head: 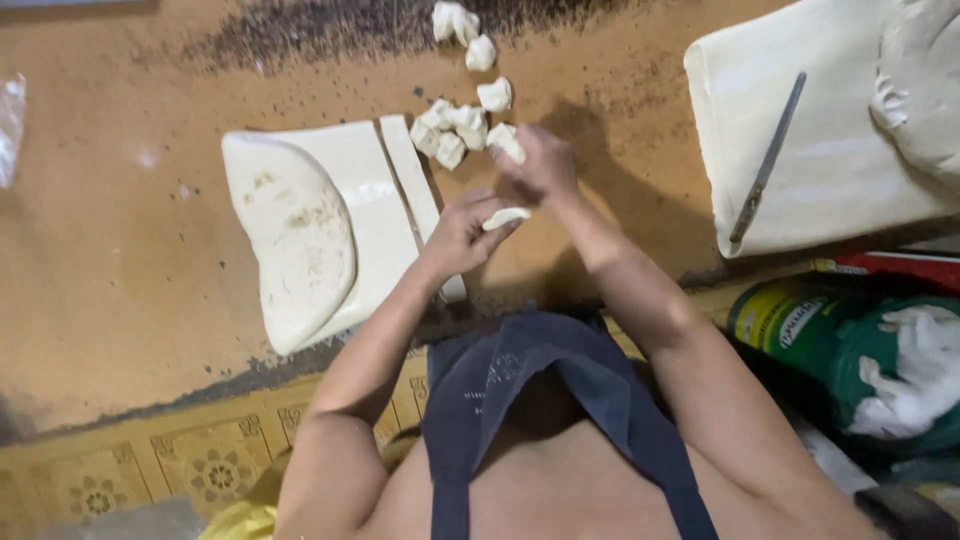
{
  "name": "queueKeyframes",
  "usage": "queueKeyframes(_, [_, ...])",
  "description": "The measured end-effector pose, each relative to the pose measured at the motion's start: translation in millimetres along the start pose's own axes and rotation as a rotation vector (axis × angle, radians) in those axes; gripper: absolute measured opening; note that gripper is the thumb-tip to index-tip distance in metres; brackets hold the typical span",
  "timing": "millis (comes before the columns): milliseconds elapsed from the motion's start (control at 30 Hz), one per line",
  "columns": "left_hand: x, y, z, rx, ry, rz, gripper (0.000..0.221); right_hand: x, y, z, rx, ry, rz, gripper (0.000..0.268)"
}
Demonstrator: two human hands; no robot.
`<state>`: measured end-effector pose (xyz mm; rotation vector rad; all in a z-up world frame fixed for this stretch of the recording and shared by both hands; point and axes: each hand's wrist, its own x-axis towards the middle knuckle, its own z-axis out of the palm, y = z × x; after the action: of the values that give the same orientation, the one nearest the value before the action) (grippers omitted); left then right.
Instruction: Cutting dough sheets into strips with a knife and portioning them into small balls by hand on a low work surface.
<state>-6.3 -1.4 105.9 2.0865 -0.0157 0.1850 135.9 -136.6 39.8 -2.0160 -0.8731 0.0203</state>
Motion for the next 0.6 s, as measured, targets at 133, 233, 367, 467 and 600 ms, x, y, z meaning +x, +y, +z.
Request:
queueKeyframes(133, [16.5,-19.3,-23.2,-0.121,-0.004,0.204,0.048,15.7,-8.3,-5.5,-0.105,-0.258,0.146,0.094])
queueKeyframes(233, [12.5,-25.8,-23.4,-0.012,-0.096,0.042,0.099,5.3,-47.0,-16.1,0.028,-0.264,-0.132,0.043])
queueKeyframes(367, [38.5,-29.7,-27.0,-0.036,-0.043,0.006,0.042,19.8,-62.2,-19.7,0.244,0.032,-0.328,0.013])
queueKeyframes(467, [36.7,-26.8,-4.1,-0.098,0.084,0.058,0.009,5.7,-28.8,9.5,0.255,0.076,-0.336,0.032])
queueKeyframes(600, [4.7,-67.6,40.6,0.189,-0.08,-0.084,0.013,-17.8,2.1,16.9,0.234,0.16,-0.22,0.026])
